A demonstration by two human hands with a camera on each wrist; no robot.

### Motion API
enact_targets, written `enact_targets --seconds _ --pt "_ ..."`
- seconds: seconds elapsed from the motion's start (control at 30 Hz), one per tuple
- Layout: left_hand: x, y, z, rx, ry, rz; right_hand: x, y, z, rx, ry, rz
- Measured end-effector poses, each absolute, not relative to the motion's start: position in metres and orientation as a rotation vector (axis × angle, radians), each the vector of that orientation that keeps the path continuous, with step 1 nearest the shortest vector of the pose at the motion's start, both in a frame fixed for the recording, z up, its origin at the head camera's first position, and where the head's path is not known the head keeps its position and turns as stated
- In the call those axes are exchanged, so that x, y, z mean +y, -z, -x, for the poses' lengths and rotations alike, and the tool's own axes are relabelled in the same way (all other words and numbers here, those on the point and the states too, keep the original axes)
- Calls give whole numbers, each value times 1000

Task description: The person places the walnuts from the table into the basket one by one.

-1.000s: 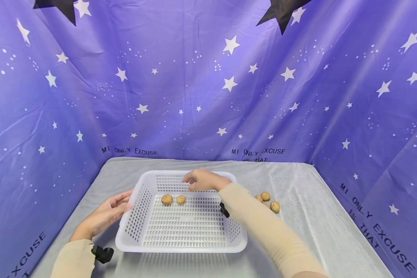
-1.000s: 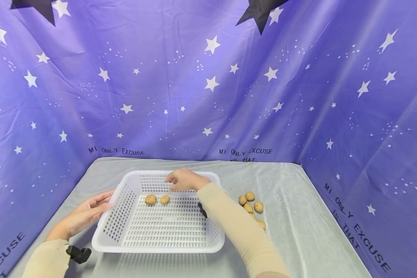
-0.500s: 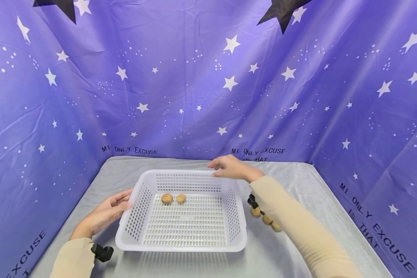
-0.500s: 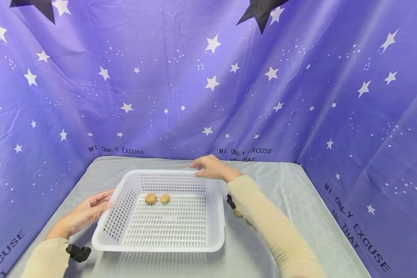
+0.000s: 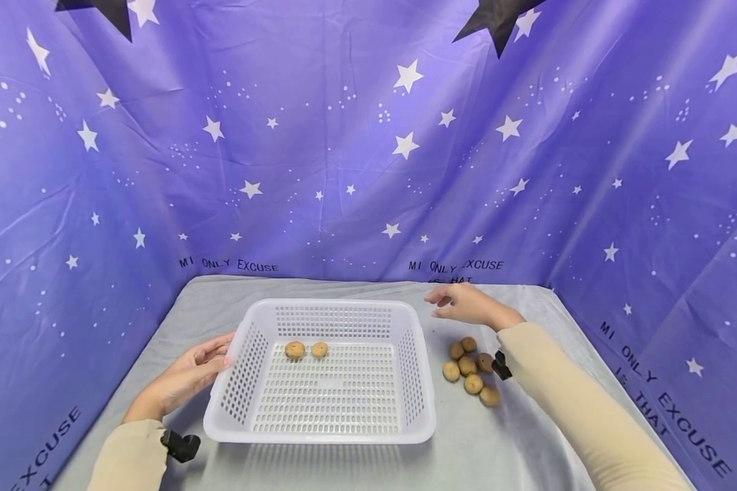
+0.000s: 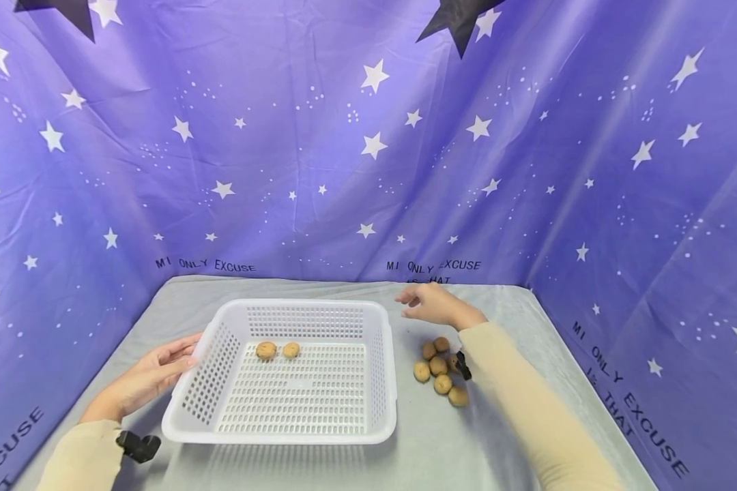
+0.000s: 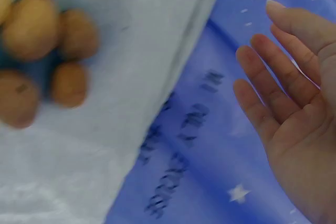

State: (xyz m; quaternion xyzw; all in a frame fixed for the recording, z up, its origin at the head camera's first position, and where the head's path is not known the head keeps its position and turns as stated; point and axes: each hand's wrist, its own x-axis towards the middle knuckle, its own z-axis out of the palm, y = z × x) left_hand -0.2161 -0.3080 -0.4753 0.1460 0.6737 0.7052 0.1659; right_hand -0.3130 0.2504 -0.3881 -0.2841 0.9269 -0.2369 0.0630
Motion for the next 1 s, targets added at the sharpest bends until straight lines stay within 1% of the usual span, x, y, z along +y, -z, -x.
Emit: enact_targets --seconds 0.1,0.3,0.57,0.73,1.0 --pt "-308 476 216 1927 -2001 -415 269 401 310 2786 732 831" --pt "-308 477 217 1925 -1999 -438 299 428 299 2764 755 687" --pt "-309 477 216 1920 -2006 -445 321 455 289 2745 780 578" --pt "-309 477 216 1946 -1985 -407 324 463 289 2772 806 521" --pt "-309 477 216 1950 -1975 -385 325 461 291 2800 820 565"
